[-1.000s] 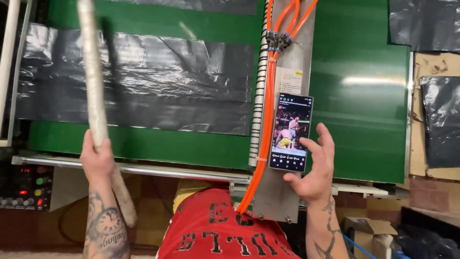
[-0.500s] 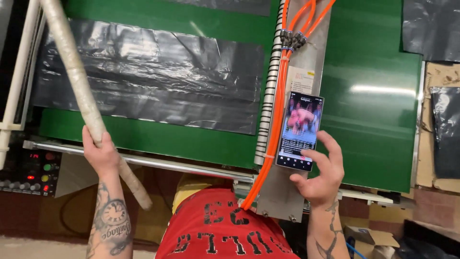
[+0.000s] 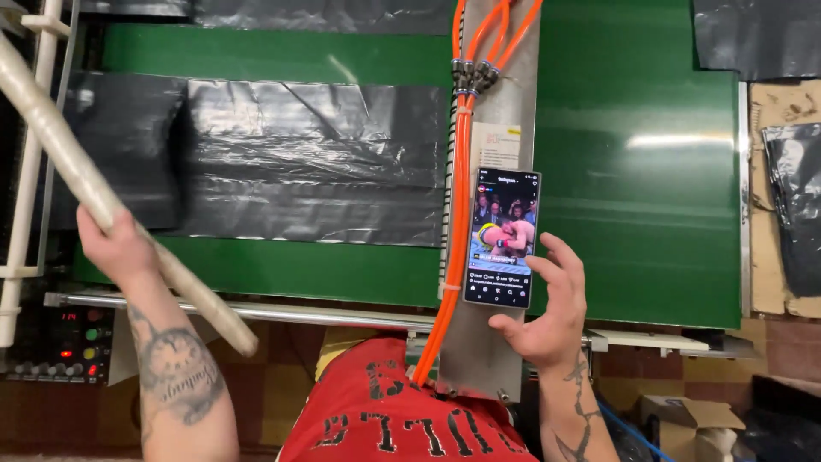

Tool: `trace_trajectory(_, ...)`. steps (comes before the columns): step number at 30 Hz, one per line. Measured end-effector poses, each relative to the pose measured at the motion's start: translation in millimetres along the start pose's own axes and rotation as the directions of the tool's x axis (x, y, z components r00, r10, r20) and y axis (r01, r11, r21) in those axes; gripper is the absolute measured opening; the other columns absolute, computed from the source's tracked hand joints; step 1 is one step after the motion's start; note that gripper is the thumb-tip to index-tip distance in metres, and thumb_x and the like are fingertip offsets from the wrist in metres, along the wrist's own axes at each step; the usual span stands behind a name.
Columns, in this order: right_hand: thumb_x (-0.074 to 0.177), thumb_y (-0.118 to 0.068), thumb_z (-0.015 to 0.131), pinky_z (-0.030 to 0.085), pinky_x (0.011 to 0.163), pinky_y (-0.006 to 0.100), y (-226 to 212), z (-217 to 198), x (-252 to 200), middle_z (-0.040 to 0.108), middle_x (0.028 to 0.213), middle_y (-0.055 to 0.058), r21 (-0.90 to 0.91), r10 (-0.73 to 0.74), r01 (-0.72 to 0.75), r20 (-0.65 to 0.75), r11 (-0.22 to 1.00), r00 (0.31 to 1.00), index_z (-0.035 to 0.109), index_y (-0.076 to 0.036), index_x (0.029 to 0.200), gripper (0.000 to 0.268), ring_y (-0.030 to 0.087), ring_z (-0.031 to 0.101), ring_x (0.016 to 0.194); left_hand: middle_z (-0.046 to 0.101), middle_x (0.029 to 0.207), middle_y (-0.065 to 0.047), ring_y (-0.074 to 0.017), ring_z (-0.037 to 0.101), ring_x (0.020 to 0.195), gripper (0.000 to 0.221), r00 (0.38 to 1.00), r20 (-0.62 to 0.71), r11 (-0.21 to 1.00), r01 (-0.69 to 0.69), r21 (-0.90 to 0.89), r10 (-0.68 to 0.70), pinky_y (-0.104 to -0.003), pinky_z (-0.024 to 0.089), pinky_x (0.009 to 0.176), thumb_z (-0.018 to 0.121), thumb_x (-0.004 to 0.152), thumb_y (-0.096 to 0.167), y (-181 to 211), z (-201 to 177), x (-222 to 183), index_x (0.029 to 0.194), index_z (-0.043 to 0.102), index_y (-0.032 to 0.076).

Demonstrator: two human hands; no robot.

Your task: Using a long plastic tube to guide and separate plastic bags on a moving conveyor belt of a bag-making machine while distracted by a smartphone.

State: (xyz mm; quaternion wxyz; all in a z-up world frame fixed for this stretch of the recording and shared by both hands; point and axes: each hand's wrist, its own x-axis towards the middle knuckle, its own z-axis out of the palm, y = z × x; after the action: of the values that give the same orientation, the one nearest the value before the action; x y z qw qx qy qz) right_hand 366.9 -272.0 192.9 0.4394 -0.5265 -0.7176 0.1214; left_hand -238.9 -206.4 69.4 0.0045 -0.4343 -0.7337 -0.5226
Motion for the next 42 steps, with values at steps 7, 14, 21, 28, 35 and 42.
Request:
trace_trajectory(7, 0.078, -0.078, 0.058, 0.045, 0.114, 0.052, 2, 1, 9, 0.047, 0.148, 0.028, 0.031, 0.021, -0.023, 0.051, 0.999, 0.998, 0.062, -0.007, 0.131, 0.088, 0.042, 0.051, 0.139, 0.066, 0.097, -0.015, -0.0346, 0.061, 0.09, 0.035, 0.99, 0.056, 0.987, 0.125, 0.101, -0.131, -0.049, 0.05, 0.08, 0.08, 0.084, 0.024, -30, 170, 16, 0.112, 0.064, 0.01)
trace_trajectory(14, 0.074, -0.079, 0.066, 0.045, 0.112, 0.049, 13, 5, 3, 0.051, 0.145, 0.031, 0.005, -0.026, 0.026, -0.049, 1.0, 0.998, 0.068, -0.007, 0.114, 0.083, 0.044, 0.056, 0.131, 0.063, 0.131, -0.028, -0.0519, 0.055, 0.126, 0.052, 0.712, 0.692, 0.928, 0.327, -0.176, -0.12, -0.062, 0.044, 0.106, 0.073, 0.091, 0.021, 145, 291, -141, 0.14, 0.059, 0.008)
trace_trajectory(21, 0.073, -0.078, 0.067, 0.043, 0.114, 0.049, 12, 3, -4, 0.052, 0.146, 0.029, -0.003, 0.007, -0.007, -0.012, 1.0, 1.0, 0.07, -0.009, 0.106, 0.077, 0.044, 0.056, 0.133, 0.072, 0.105, -0.015, -0.0213, 0.071, 0.079, 0.051, 0.502, 0.831, 0.656, 0.714, -0.243, -0.238, -0.035, 0.058, 0.064, 0.075, 0.091, 0.025, 158, 282, -124, 0.139, 0.063, 0.013)
trace_trajectory(28, 0.071, -0.076, 0.07, 0.037, 0.117, 0.051, 11, 3, 5, 0.038, 0.156, 0.032, 0.033, 0.062, -0.064, 0.075, 0.997, 0.995, 0.06, -0.005, 0.129, 0.092, 0.045, 0.045, 0.142, 0.066, 0.1, -0.012, -0.0174, 0.066, 0.077, 0.051, 0.649, 0.681, 0.72, 0.645, -0.255, -0.34, -0.029, 0.053, 0.058, 0.075, 0.094, 0.02, 81, 134, -42, 0.143, 0.061, 0.013)
trace_trajectory(35, 0.082, -0.07, 0.058, 0.039, 0.119, 0.059, -1, -1, 7, 0.035, 0.157, 0.032, 0.007, 0.067, -0.068, 0.139, 0.998, 0.988, 0.052, -0.005, 0.138, 0.086, 0.049, 0.041, 0.147, 0.064, 0.134, -0.02, -0.038, 0.06, 0.117, 0.057, 0.918, 0.341, 0.948, 0.099, 0.302, -0.205, -0.047, 0.044, 0.095, 0.06, 0.098, 0.023, 45, -18, -68, 0.151, 0.05, 0.003)
trace_trajectory(42, 0.084, -0.069, 0.056, 0.042, 0.117, 0.061, -9, 0, 10, 0.039, 0.154, 0.033, -0.026, 0.042, -0.039, 0.129, 0.999, 0.991, 0.053, -0.003, 0.136, 0.084, 0.05, 0.045, 0.143, 0.053, 0.148, -0.024, -0.0406, 0.051, 0.133, 0.059, 0.938, 0.181, 0.929, 0.238, 0.284, -0.295, -0.05, 0.041, 0.106, 0.058, 0.101, 0.022, 26, -36, -95, 0.152, 0.042, -0.004)
